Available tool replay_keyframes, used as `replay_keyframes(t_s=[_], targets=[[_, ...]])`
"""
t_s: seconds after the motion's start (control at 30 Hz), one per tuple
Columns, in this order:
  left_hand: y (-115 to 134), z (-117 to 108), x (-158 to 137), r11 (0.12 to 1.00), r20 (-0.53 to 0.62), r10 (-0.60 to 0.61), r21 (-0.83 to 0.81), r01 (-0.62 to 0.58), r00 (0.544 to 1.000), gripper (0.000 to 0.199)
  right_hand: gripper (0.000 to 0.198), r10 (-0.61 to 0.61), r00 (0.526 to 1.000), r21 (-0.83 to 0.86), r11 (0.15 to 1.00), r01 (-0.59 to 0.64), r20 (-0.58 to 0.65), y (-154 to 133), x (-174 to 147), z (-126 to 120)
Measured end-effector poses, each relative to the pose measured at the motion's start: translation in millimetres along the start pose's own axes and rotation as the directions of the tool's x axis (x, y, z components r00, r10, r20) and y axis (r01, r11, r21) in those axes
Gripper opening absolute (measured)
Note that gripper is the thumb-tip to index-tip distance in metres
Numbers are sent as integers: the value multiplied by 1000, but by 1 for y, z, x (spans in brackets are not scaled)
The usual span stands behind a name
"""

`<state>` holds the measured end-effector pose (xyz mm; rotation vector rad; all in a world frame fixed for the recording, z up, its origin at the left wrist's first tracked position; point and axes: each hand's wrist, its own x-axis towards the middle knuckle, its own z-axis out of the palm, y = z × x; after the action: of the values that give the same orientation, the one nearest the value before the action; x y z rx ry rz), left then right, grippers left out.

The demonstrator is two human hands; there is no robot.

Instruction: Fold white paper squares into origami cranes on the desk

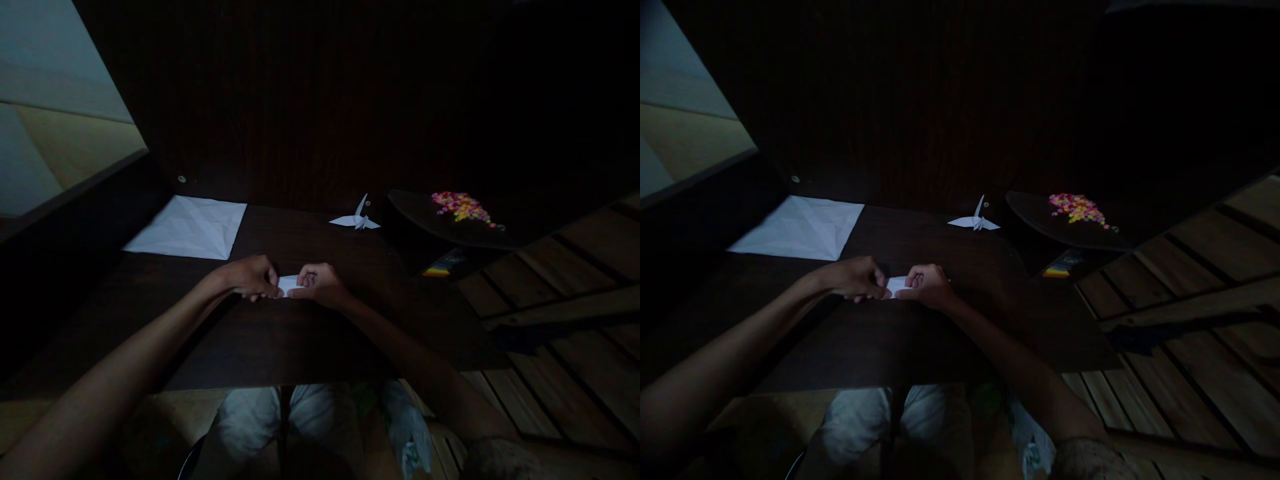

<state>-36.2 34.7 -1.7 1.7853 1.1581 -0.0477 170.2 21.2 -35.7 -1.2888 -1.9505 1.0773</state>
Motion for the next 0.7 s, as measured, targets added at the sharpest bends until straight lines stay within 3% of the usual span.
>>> replay_keyframes(t_s=[0.1,0.23,0.37,0.7], targets=[[-5,-1,0,997,19,18,-74,-16,1000,27,37,3,1000,-21,1000,-4,-29,-3,0,-1],[-4,-3,-6,988,57,65,-145,-57,996,45,43,-14,999,-87,996,10,-44,-7,2,-3],[-4,-3,-11,973,46,127,-198,-116,991,39,42,-12,998,-126,992,3,-66,-7,1,-1],[-3,0,-6,980,11,131,-149,-128,991,29,47,-47,993,-285,958,15,-107,-9,0,3]])
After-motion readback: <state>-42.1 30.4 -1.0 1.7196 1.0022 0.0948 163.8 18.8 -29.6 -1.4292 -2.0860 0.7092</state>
